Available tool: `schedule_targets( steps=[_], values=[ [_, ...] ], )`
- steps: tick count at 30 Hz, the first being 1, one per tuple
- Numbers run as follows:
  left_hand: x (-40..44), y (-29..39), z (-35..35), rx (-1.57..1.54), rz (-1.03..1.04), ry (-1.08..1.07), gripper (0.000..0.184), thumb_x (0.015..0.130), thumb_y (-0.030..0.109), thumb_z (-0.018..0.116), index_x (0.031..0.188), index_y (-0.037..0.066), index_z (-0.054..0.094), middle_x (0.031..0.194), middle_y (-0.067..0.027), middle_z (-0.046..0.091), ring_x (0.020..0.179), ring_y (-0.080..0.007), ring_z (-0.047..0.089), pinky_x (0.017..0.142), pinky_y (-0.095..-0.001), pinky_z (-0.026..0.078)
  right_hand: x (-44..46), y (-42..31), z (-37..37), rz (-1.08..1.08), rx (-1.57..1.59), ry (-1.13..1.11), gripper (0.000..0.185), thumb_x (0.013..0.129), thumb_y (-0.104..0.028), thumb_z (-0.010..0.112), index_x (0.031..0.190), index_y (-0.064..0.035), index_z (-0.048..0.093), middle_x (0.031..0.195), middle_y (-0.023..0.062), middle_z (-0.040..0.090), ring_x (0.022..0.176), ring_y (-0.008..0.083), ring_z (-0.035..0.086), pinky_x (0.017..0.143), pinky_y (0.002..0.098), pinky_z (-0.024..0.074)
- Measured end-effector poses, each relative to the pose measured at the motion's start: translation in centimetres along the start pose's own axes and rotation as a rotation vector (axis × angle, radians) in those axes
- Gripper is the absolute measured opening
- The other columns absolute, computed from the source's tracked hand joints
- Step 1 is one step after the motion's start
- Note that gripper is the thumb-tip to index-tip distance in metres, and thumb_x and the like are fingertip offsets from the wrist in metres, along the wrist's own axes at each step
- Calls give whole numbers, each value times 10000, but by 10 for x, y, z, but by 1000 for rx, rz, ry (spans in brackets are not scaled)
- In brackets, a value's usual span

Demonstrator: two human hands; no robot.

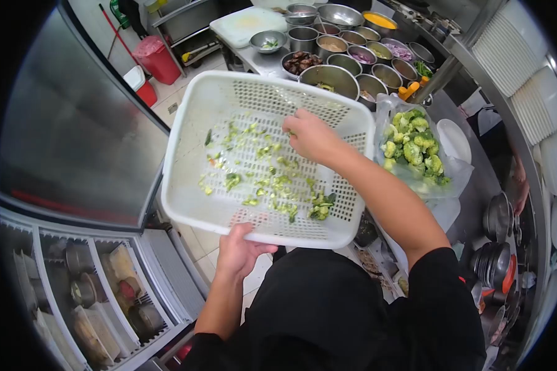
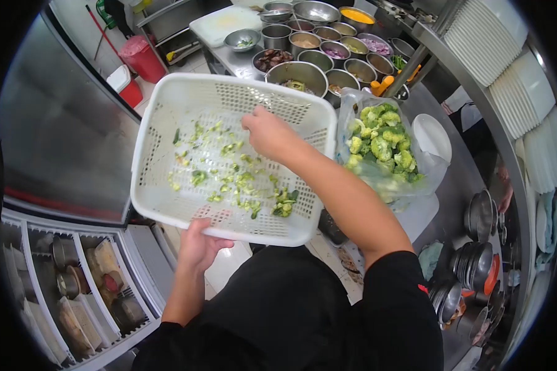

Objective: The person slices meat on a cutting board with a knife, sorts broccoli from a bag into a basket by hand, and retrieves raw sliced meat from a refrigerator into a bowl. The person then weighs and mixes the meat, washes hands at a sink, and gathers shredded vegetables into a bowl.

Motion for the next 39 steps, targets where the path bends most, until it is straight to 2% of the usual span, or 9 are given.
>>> schedule_targets(
  steps=[4, 8, 10, 15, 22, 31, 32, 35, 39],
  values=[
    [17, -4, -32, -54, 2, 40, 483, 888, 153, 429, 1301, -97, 406, 1090, -255, 635, 805, -372, 701, 574, -402, 628, -63, 5, -122, -17, 40, 296, 217, 781, -3, 654, 989, -52, 619, 916, 123, 567, 838, 270, 604, 707, 383, 504],
    [20, 28, -68, -42, 46, 108, 460, 889, 176, 432, 1270, -82, 443, 1060, -247, 648, 797, -344, 705, 578, -369, 620, -132, 54, -201, 423, -123, 286, 282, 781, -76, 690, 1053, -35, 625, 1019, 155, 598, 949, 333, 613, 828, 405, 506],
    [23, 42, -74, -33, 61, 137, 452, 894, 183, 429, 1261, -80, 451, 1051, -244, 653, 785, -325, 705, 573, -349, 612, -162, 68, -206, 517, -281, 77, 365, 772, -122, 720, 1108, -24, 617, 1064, 163, 591, 1011, 345, 596, 890, 412, 481],
    [63, 81, -52, 12, 67, 71, 429, 921, 213, 417, 1220, -91, 473, 1022, -232, 668, 758, -272, 703, 551, -319, 593, -209, 65, -233, 561, -253, 199, 487, 761, -150, 741, 1205, -17, 591, 1148, 167, 586, 1046, 339, 583, 922, 389, 465],
    [190, 135, 72, 241, -52, -166, 445, 921, 283, 432, 1171, -78, 507, 895, -198, 690, 651, -226, 688, 544, -311, 584, -276, 101, -261, 689, -341, 270, 588, 779, -284, 747, 1252, 15, 566, 1246, 207, 558, 1173, 380, 531, 983, 426, 434],
    [277, 123, 165, 640, -157, -261, 533, 862, 413, 486, 1170, -17, 557, 883, -148, 692, 623, -204, 687, 462, -295, 553, -341, 157, -227, 1175, -151, 188, 1052, 754, -570, 723, 1454, 75, 275, 1403, 330, 418, 1367, 415, 370, 1114, 444, 337],
    [279, 124, 168, 692, -144, -254, 582, 853, 471, 488, 1153, -21, 571, 868, -143, 688, 626, -197, 681, 473, -291, 553, -348, 162, -230, 1144, -304, 293, 959, 781, -457, 743, 1460, 42, 285, 1308, 293, 512, 1191, 375, 555, 971, 428, 468],
    [281, 127, 175, 782, -168, -236, 587, 862, 490, 478, 1126, -23, 584, 840, -135, 677, 621, -188, 665, 493, -290, 556, -381, 205, -207, 1281, 315, 461, 767, 818, -252, 712, 1444, 1, 347, 1105, 216, 616, 876, 258, 652, 733, 349, 525],
    [292, 135, 171, 833, -113, -205, 690, 867, 569, 475, 1090, -77, 569, 827, -151, 642, 651, -197, 635, 527, -308, 543, -365, 202, -252, 907, 485, 891, 559, 820, -79, 622, 1360, -41, 483, 864, 95, 612, 642, 147, 548, 572, 269, 443]
  ],
)
Point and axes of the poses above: each hand's wrist, its own x-axis towards the middle knuckle, its own z-axis out of the palm, y = z × x, the point moved 10 cm from there along x, towards the middle knuckle
